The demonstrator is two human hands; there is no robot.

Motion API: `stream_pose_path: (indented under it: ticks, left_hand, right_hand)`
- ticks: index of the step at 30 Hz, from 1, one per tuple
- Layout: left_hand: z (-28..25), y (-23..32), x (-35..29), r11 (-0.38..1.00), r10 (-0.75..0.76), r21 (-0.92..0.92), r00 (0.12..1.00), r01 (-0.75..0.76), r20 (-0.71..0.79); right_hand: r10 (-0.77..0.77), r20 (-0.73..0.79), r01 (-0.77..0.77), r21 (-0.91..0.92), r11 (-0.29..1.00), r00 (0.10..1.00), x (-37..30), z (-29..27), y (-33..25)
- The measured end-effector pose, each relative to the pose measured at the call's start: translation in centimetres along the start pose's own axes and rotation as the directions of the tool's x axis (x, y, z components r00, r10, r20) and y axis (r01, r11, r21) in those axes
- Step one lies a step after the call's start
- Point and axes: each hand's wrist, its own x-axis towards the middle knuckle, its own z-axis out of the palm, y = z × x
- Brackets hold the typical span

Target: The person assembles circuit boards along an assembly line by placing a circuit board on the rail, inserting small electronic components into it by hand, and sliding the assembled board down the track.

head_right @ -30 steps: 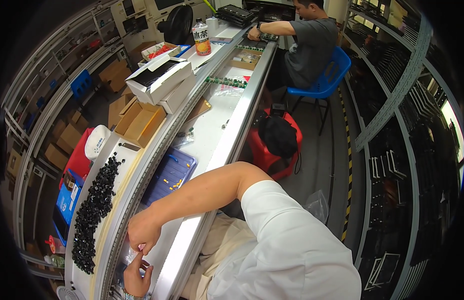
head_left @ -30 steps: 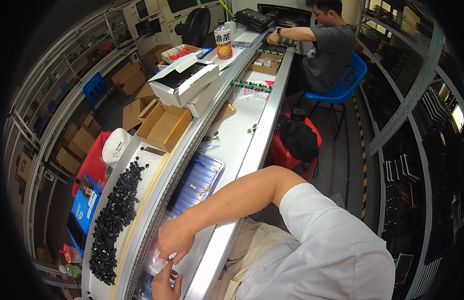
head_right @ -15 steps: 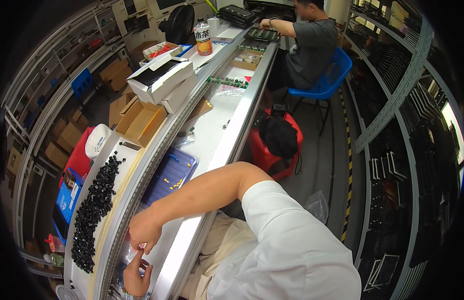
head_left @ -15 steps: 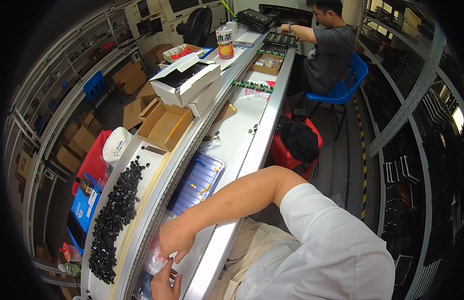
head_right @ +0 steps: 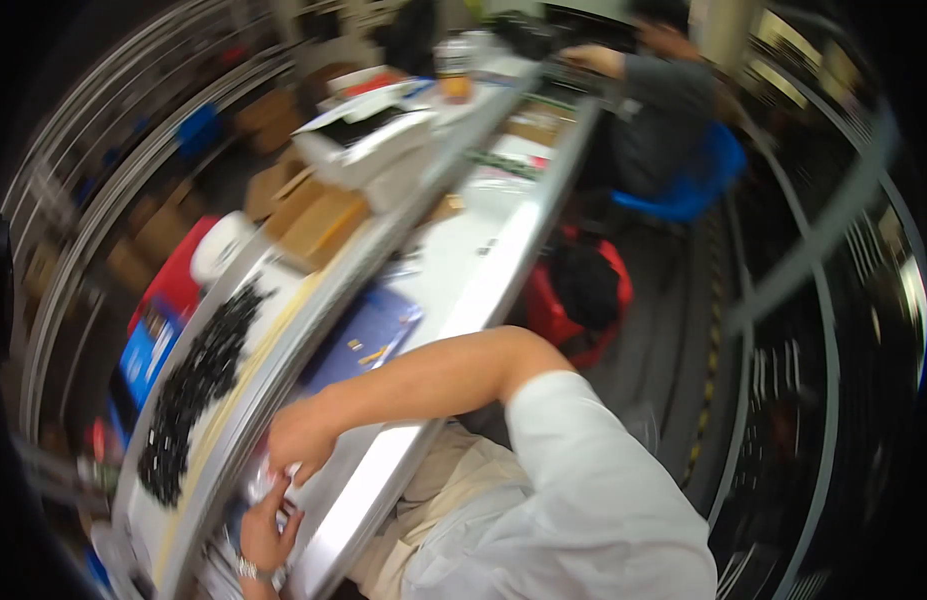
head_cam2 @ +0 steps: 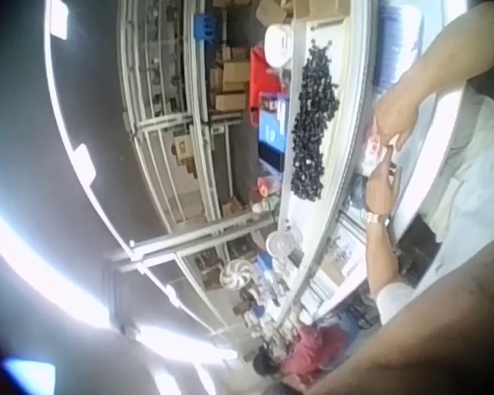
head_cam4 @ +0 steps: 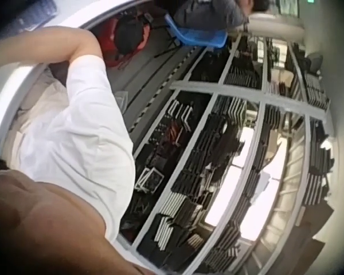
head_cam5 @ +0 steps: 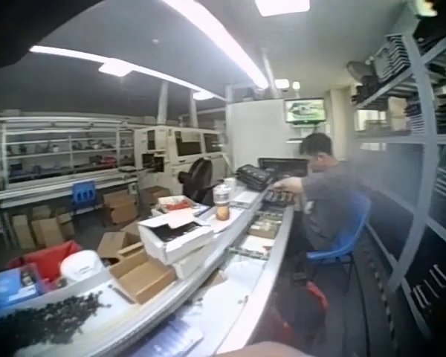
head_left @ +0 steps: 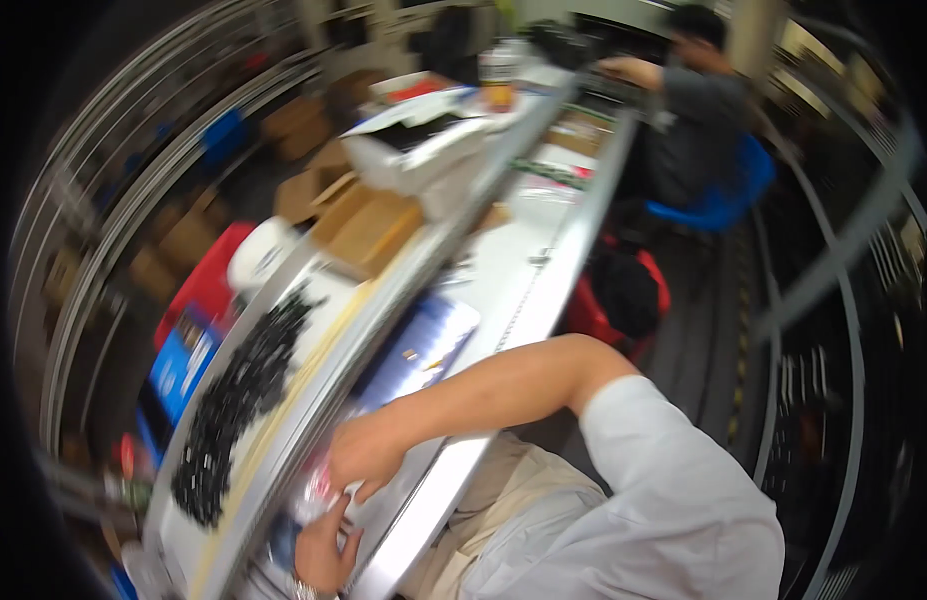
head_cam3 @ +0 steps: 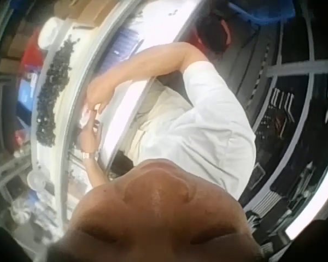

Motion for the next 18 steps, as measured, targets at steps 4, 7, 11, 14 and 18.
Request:
stream_pose_path:
  ticks: [4,7,11,14,18]
  left_hand:
    - [0.0,0.9,2.0,0.998,-0.050,0.047,0.983,0.042,0.178]
    - [2.1,0.2,1.7,0.999,0.016,0.043,0.999,-0.018,0.037]
    - [3.6,-1.9,1.3,0.993,0.101,0.078,0.988,-0.092,-0.116]
    - [4.0,-2.0,0.9,0.991,0.117,0.090,0.979,-0.102,-0.169]
    - [3.1,-1.1,1.0,0.985,0.154,0.109,0.976,-0.138,-0.157]
  right_hand:
    - [0.093,0.001,-0.093,0.056,0.994,0.996,-3.5,0.1,0.1]
    - [0.067,0.024,-0.066,-0.068,0.996,0.997,-2.6,-2.6,-1.6]
    - [0.033,-0.016,-0.034,-0.025,0.999,0.999,-0.9,-1.4,-2.3]
    - [0.084,0.054,-0.085,0.006,0.996,0.995,-0.1,-1.3,-2.5]
    - [0.161,0.067,-0.160,-0.019,0.987,0.985,-0.1,-1.6,-2.9]
